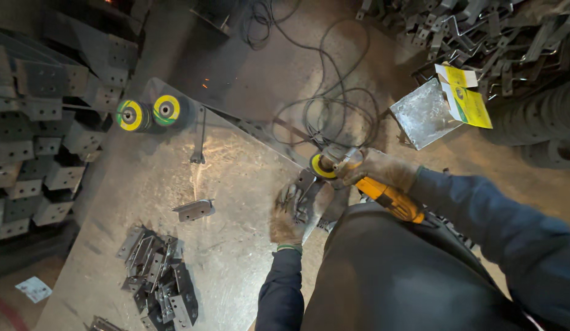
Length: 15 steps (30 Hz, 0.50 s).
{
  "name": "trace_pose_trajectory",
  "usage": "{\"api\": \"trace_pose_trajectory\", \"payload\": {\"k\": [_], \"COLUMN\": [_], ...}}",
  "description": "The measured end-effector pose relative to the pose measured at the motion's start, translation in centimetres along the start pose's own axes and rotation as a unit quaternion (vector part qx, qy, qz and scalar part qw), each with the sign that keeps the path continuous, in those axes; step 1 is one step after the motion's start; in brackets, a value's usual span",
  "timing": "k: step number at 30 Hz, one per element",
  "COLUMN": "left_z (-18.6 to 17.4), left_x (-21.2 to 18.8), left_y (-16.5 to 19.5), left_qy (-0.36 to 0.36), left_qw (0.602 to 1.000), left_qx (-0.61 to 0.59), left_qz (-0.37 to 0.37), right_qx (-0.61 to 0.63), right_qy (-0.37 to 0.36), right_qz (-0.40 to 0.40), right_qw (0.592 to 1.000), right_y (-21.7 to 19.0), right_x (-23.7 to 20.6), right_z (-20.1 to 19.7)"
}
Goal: The person picks up small metal brackets from a pile on a steel worktable and grinds their edges with an angle grinder, producing sparks, then places the finished piece back on the table and takes the next bracket, repeating this cycle throughout the clip.
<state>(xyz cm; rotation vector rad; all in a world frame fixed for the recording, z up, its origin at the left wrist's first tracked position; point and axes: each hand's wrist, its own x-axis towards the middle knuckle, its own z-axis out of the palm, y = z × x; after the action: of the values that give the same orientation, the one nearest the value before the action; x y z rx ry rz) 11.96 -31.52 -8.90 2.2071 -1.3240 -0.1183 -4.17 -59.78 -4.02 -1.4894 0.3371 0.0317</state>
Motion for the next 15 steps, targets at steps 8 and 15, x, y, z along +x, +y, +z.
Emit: {"api": "trace_pose_trajectory", "payload": {"k": [8,15], "left_z": [0.6,0.1], "left_x": [2.4,4.9], "left_y": [3.1,6.3], "left_qy": [0.030,0.040], "left_qw": [0.998,0.993], "left_qx": [0.040,-0.046], "left_qz": [0.042,-0.100], "right_qx": [0.025,0.028], "right_qy": [0.091,0.136], "right_qz": [0.172,0.064], "right_qw": [0.981,0.988], "right_y": [-3.8,-9.6], "right_x": [-3.7,-8.3], "right_z": [-4.0,-6.9]}}
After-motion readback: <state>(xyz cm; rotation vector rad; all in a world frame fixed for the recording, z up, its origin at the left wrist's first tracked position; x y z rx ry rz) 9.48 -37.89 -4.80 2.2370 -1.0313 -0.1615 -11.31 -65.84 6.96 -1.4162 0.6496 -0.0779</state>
